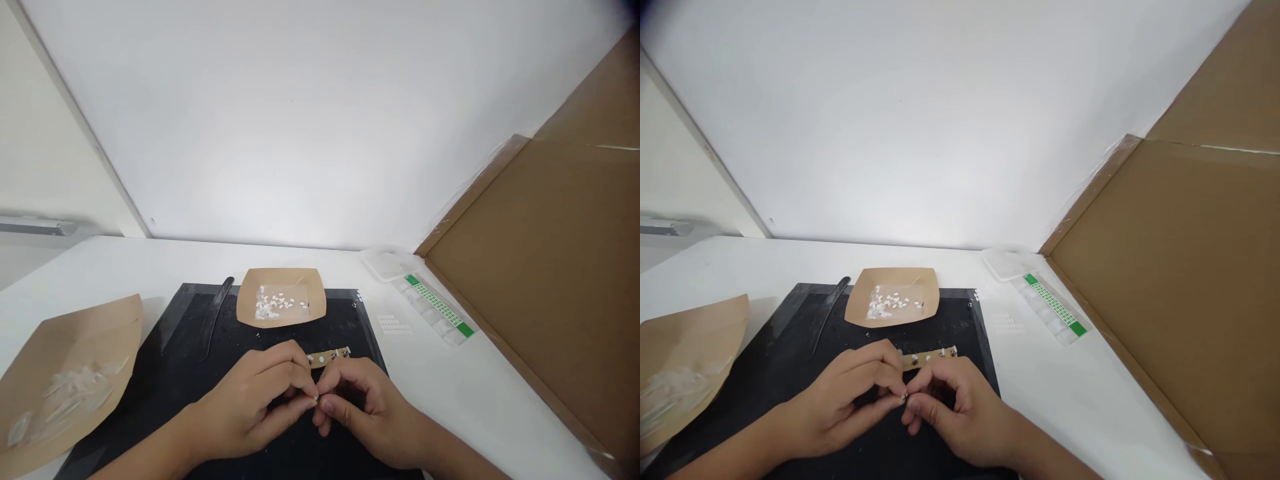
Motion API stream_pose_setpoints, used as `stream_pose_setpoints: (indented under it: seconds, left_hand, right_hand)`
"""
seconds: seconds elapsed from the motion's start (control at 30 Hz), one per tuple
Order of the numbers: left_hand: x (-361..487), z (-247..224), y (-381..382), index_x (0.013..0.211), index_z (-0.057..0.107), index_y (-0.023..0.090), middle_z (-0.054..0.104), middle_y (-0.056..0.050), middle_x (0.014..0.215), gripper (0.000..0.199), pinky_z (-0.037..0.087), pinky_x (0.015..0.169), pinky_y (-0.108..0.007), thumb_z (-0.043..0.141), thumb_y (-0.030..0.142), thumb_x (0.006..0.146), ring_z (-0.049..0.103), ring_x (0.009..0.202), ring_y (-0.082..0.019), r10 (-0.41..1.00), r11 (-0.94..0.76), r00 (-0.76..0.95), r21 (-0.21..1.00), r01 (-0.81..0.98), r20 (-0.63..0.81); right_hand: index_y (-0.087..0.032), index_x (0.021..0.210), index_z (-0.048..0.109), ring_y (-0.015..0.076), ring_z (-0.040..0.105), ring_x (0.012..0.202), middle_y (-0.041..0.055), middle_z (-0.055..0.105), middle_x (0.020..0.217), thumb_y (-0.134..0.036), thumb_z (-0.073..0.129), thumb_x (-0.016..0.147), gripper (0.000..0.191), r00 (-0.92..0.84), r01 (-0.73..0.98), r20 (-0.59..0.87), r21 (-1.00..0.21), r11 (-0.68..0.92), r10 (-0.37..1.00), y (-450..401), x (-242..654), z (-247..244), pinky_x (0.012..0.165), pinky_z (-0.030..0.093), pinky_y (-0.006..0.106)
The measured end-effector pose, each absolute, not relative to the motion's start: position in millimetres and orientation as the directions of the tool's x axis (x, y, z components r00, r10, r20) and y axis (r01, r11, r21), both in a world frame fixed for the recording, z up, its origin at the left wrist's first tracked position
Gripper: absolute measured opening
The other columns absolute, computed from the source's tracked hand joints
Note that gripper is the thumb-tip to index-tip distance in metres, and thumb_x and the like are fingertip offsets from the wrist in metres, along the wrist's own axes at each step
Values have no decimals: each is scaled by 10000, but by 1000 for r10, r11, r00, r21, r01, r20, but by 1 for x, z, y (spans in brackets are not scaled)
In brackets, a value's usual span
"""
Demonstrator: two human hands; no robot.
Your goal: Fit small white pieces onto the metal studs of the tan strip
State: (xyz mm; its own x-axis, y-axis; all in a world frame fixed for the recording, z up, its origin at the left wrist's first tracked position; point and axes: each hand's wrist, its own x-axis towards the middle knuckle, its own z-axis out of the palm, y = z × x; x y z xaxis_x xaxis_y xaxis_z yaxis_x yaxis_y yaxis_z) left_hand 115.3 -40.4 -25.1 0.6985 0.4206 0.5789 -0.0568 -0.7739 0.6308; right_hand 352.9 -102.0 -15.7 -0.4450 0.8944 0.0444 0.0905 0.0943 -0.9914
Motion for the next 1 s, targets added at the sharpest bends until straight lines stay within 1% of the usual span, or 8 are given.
stream_pose_setpoints:
  seconds: [0.1,0.27,0.43,0.5,0.6,0.7,0.87,1.0]
  left_hand:
    - [116,-26,-38,1110,704,167,679,-74,950,183,543,706,-244,674,53,971,653,821,-151,400,-784,683,614,-90,611]
    - [117,-25,-37,1139,739,153,706,-82,971,263,575,657,-209,792,63,899,679,776,-132,396,-757,664,635,-155,634]
    - [120,-29,-40,1115,761,156,699,-82,962,221,577,614,-193,775,63,914,672,725,-115,474,-732,608,669,-130,637]
    - [122,-31,-41,1102,768,168,703,-75,947,208,556,580,-183,780,80,914,672,712,-116,508,-714,590,690,-119,628]
    - [124,-34,-44,1106,784,191,719,-70,943,210,523,539,-168,783,102,916,662,682,-109,553,-686,574,721,-97,603]
    - [125,-35,-46,1119,789,197,724,-66,951,213,507,521,-157,766,110,926,621,615,-79,594,-643,571,761,-86,567]
    - [125,-34,-47,1079,796,189,733,-64,922,185,494,526,-163,744,97,927,616,614,-83,598,-631,580,771,-84,553]
    - [126,-30,-46,1042,793,175,736,-63,893,177,484,521,-171,735,67,914,602,594,-81,569,-668,573,738,-97,590]
  right_hand:
    - [-174,962,728,159,735,694,52,772,800,-319,682,1026,165,-413,165,93,-971,175,906,-102,353,-17,676,582,264]
    - [-198,939,716,140,720,658,6,747,741,-222,694,1008,77,-394,266,303,-866,424,868,-102,353,-17,710,571,265]
    - [-216,998,705,154,753,838,30,790,911,-100,705,964,121,-357,369,532,-675,639,768,-101,354,-14,794,592,258]
    - [-218,1030,711,150,765,868,37,802,986,-87,727,951,154,-355,426,571,-606,672,740,-101,355,-14,799,597,245]
    - [-222,1044,711,150,774,879,35,807,1009,-95,742,953,159,-377,471,592,-539,698,712,-101,358,-16,794,600,243]
    - [-233,1045,706,153,777,873,37,807,1014,-109,743,965,152,-384,470,592,-536,702,709,-100,359,-19,787,607,248]
    - [-245,1011,713,173,785,855,38,818,988,-156,788,956,129,-356,470,590,-557,685,724,-99,357,-19,771,616,268]
    - [-239,1031,717,175,767,819,31,812,943,-192,862,898,202,-384,368,528,-665,650,758,-98,357,-15,765,615,279]
